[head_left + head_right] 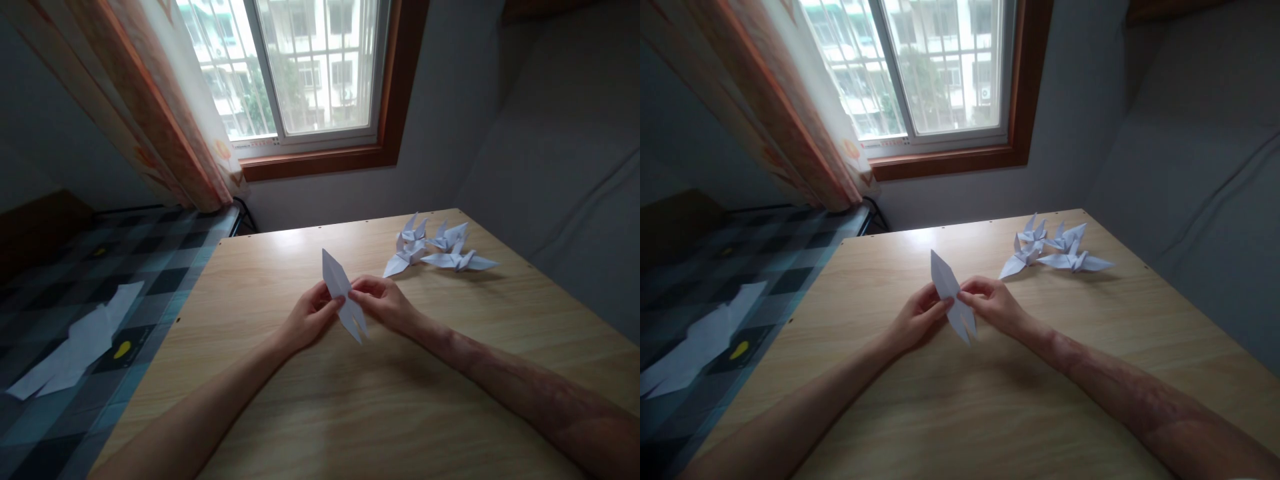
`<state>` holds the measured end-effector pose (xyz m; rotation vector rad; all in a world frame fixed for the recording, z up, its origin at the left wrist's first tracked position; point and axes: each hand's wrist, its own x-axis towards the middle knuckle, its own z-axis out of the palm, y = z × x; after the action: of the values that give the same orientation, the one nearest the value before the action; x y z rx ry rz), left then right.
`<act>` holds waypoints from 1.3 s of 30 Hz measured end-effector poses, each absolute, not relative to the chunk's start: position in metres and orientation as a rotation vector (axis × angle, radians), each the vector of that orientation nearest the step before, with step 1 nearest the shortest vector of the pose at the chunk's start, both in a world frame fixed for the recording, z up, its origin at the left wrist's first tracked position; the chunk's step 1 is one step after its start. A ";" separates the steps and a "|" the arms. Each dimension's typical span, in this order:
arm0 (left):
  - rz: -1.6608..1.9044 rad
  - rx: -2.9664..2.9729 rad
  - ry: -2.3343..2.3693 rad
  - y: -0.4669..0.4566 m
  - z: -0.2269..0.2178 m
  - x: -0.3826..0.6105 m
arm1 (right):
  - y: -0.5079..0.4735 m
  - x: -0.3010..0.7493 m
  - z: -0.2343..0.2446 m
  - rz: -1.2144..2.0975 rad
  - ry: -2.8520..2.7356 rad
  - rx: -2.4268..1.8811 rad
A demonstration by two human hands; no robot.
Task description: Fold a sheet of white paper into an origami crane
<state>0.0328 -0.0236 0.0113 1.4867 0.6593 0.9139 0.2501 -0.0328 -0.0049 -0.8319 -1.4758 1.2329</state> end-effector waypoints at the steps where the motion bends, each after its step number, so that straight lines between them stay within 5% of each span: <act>1: 0.911 1.488 0.655 -0.024 0.012 0.033 | -0.033 0.250 -0.004 1.247 -1.471 -0.806; 39: 0.977 1.482 0.805 -0.031 0.010 0.032 | -0.034 0.248 -0.016 1.256 -1.457 -0.782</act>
<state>0.0318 -0.0313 0.0099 1.4820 0.8053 0.9765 0.2481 -0.0336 -0.0155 -0.7822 -1.4566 1.2556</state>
